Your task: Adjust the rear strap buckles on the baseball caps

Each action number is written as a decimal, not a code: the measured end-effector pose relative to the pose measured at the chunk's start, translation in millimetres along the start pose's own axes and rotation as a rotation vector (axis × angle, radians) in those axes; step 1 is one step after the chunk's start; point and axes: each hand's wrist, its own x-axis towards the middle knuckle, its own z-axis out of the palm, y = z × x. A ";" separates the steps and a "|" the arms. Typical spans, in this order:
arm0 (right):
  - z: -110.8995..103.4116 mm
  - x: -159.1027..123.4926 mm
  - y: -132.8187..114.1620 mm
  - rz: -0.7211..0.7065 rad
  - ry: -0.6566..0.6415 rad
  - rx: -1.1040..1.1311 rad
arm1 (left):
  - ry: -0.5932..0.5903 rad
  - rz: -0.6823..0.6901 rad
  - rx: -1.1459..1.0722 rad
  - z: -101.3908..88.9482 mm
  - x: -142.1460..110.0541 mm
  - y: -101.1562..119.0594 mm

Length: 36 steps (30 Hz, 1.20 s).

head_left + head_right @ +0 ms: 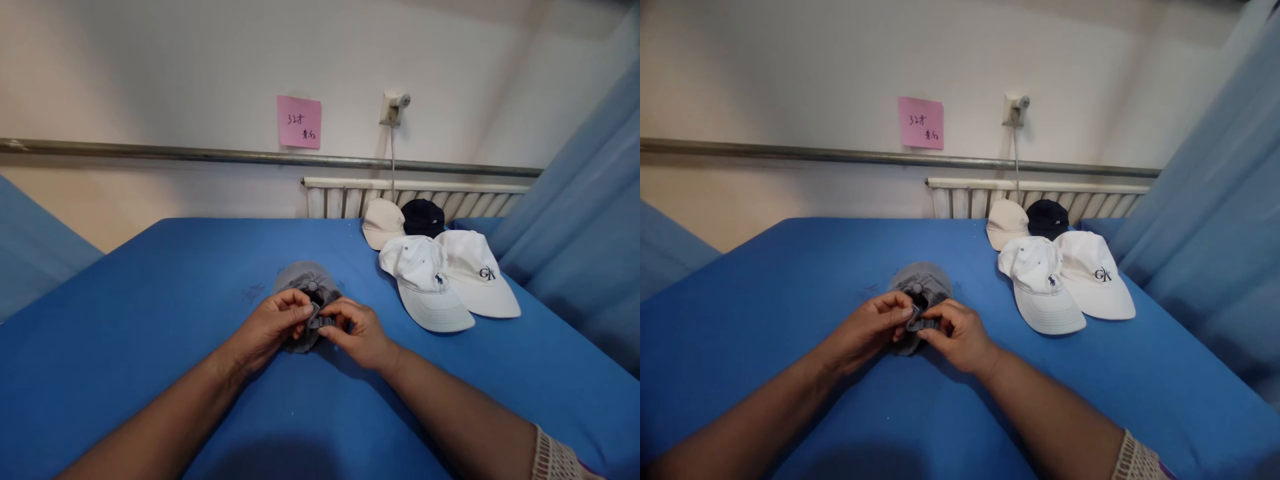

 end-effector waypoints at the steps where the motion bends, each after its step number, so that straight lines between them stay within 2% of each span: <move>1: -0.2 0.2 -0.4 -0.001 0.011 -0.006 | 0.016 0.004 0.022 0.6 0.2 0.4; 9: -0.4 -0.7 -1.9 -0.019 0.046 -0.055 | 0.082 0.018 0.182 4.2 0.3 0.5; 14: -1.4 -0.6 -4.7 -0.069 0.022 -0.062 | 0.080 0.030 0.190 7.6 -2.3 1.0; 29: 0.7 -2.3 -3.4 -0.067 0.027 -0.072 | 0.118 0.017 0.187 14.8 -4.9 1.4; 36: -0.1 -2.5 -4.8 -0.096 -0.015 -0.104 | 0.121 0.030 0.227 15.2 -3.6 -0.6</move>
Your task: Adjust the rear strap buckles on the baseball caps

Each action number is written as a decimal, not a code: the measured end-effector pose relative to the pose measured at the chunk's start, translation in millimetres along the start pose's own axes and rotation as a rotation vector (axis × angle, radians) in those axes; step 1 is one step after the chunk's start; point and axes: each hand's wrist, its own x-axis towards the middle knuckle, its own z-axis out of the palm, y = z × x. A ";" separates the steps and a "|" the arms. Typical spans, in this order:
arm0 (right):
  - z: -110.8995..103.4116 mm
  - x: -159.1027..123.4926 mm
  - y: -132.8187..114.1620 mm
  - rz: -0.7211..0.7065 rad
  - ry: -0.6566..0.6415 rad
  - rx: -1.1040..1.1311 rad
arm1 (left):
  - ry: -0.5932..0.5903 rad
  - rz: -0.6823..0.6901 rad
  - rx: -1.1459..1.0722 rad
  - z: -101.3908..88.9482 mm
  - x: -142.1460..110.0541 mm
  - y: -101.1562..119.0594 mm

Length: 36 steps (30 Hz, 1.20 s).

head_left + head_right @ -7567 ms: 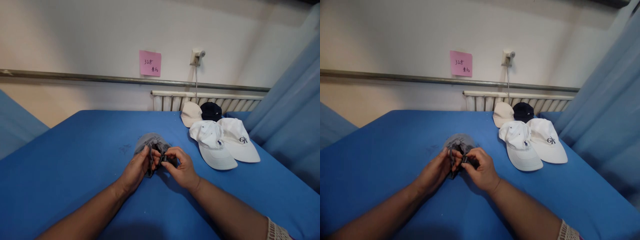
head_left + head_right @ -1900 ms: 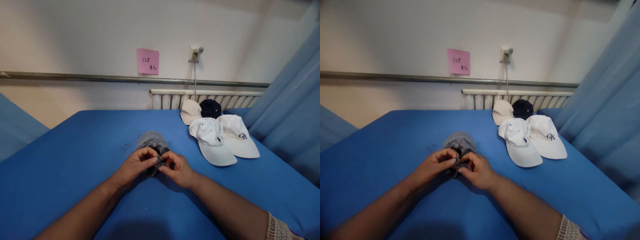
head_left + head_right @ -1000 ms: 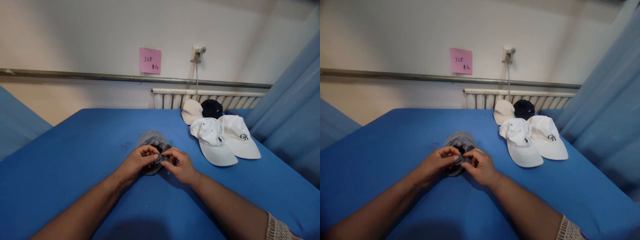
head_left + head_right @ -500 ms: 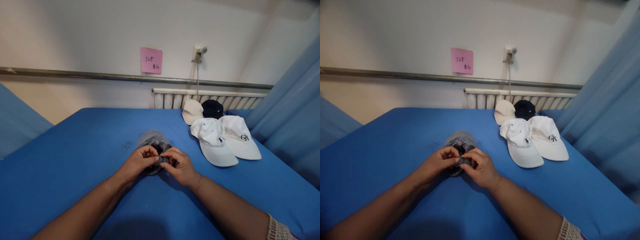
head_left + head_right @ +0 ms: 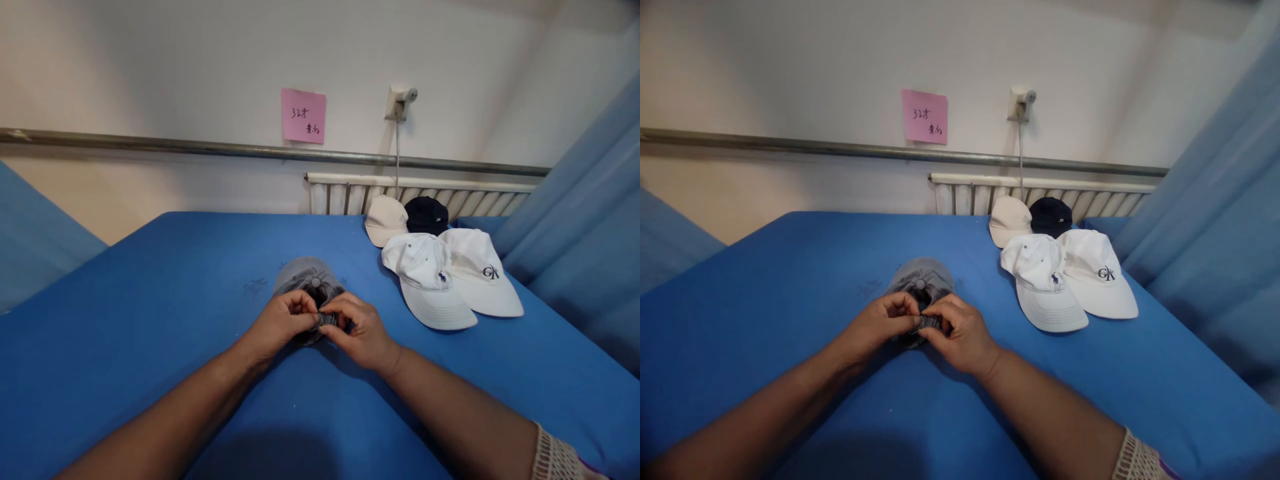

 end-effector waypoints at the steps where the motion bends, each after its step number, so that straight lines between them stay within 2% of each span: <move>1: -0.2 0.0 -0.2 -0.007 -0.007 -0.007 | 0.001 -0.002 -0.001 0.1 -0.1 -0.3; 6: -0.7 0.2 -0.9 -0.031 -0.023 -0.030 | 0.004 -0.016 -0.014 0.4 -0.9 -2.2; 18: -0.4 -0.1 -1.2 -0.025 -0.006 0.011 | -0.085 -0.075 -0.027 -5.2 -0.5 2.0; 25: -1.0 1.2 0.3 0.043 0.095 0.019 | -0.063 -0.074 -0.163 -6.6 -0.7 -0.1; 29: -1.3 2.2 -1.8 0.058 0.152 0.024 | -0.087 -0.095 -0.185 -6.6 -0.3 -0.2; 36: -0.9 2.6 1.2 0.051 0.147 0.066 | -0.150 -0.107 -0.213 -6.2 2.6 -4.1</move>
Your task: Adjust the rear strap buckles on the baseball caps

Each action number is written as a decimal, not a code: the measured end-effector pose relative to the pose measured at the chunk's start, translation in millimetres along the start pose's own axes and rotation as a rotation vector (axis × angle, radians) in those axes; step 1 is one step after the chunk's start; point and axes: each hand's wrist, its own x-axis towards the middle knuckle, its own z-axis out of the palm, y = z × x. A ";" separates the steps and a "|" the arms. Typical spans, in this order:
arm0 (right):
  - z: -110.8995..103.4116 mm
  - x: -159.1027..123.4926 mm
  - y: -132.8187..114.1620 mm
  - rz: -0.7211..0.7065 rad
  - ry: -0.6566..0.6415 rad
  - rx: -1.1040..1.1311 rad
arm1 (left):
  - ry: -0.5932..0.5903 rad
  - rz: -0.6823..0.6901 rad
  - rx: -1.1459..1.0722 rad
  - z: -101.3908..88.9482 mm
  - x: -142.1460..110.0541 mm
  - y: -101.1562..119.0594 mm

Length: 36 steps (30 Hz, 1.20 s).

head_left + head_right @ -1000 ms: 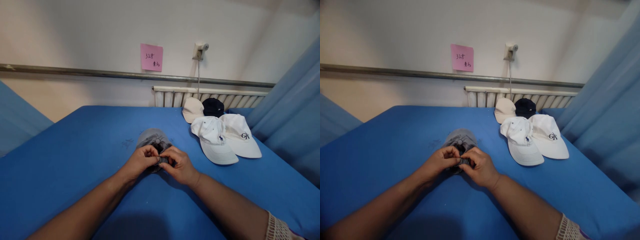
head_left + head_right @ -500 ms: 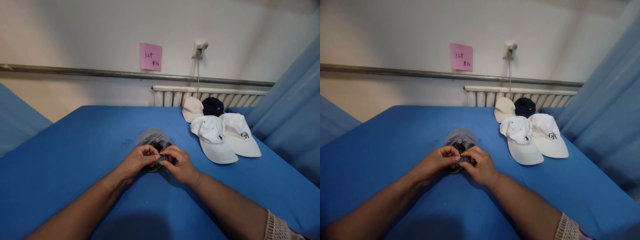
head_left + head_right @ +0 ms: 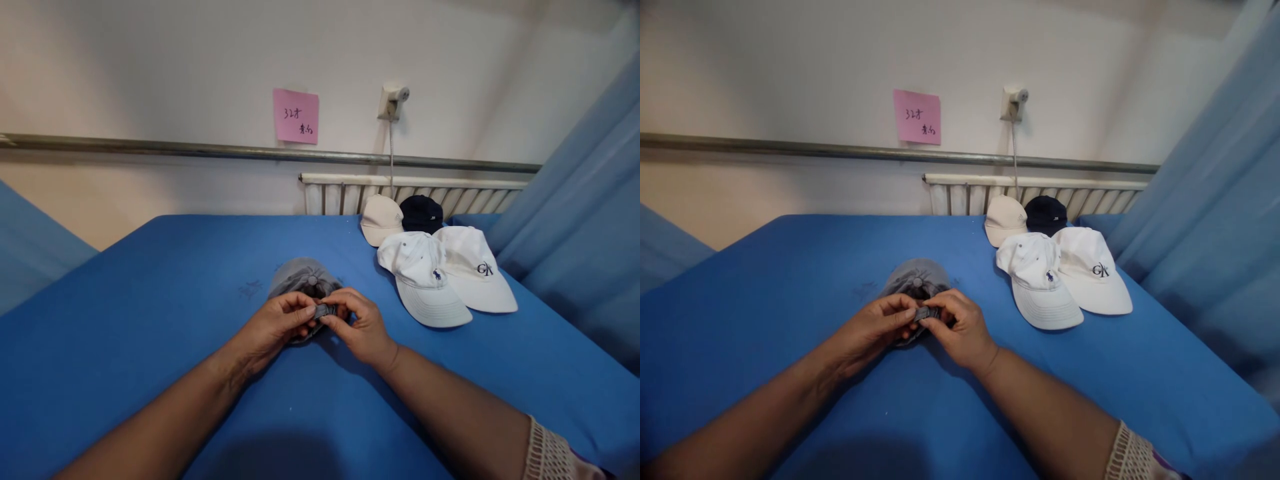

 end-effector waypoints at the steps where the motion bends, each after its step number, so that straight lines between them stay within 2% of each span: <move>1: 0.3 -0.1 0.5 -0.004 -0.007 0.007 | -0.004 0.002 -0.005 0.1 0.3 -0.5; 13: 2.3 -2.0 2.9 -0.043 -0.094 0.003 | -0.006 -0.043 0.009 -3.9 2.7 -5.5; 17: 3.1 -1.8 1.7 -0.055 -0.064 0.019 | 0.002 -0.033 -0.032 -2.3 2.5 -4.5; 23: 2.8 -2.8 0.9 0.032 0.029 0.016 | 0.021 0.013 -0.071 -1.7 2.5 -1.7; 26: 3.2 -2.6 1.4 0.059 0.026 0.024 | 0.016 0.013 -0.059 -2.4 3.9 -3.4; 36: 4.3 -1.1 1.0 -0.010 -0.029 0.077 | 0.006 0.040 -0.089 -3.3 6.9 -10.8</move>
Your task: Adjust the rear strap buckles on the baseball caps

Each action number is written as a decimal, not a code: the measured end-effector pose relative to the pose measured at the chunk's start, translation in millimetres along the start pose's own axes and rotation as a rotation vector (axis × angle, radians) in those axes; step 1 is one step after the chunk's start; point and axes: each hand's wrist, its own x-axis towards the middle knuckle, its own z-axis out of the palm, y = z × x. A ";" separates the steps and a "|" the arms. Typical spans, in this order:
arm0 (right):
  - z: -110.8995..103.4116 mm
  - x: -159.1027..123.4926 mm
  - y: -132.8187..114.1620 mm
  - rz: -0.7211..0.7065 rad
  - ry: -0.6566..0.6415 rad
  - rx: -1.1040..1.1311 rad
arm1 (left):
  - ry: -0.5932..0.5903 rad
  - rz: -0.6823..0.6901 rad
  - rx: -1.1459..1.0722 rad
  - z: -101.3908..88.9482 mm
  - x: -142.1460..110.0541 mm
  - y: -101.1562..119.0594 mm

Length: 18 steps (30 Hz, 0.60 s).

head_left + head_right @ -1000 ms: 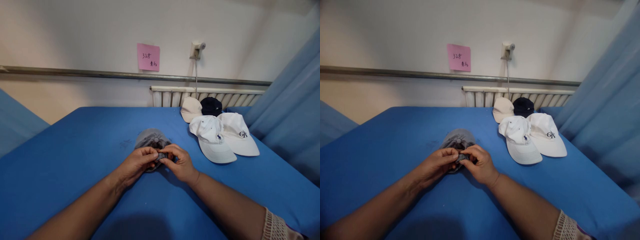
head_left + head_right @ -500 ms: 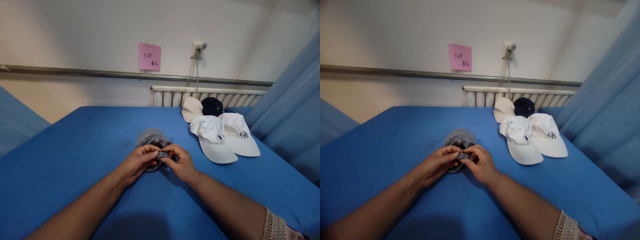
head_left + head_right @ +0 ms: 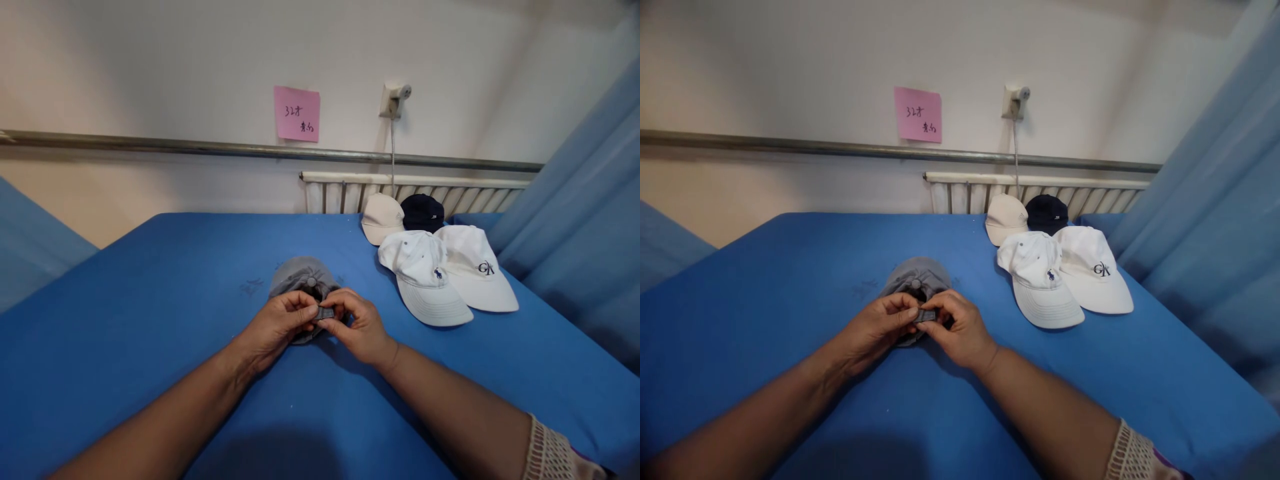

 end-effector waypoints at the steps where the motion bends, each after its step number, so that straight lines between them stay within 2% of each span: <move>1: -0.1 -0.2 -0.2 0.010 0.009 0.003 | 0.000 0.003 -0.010 0.9 -0.5 0.7; 6: -1.3 -0.6 1.1 0.050 0.082 0.037 | -0.006 -0.030 -0.002 3.5 -2.1 4.1; 14: -2.5 1.3 -1.2 0.042 0.032 0.030 | -0.052 -0.020 0.132 0.0 -1.7 4.7; 18: -2.3 0.7 -2.5 0.045 0.011 0.025 | -0.055 -0.019 0.115 -0.4 -1.1 3.2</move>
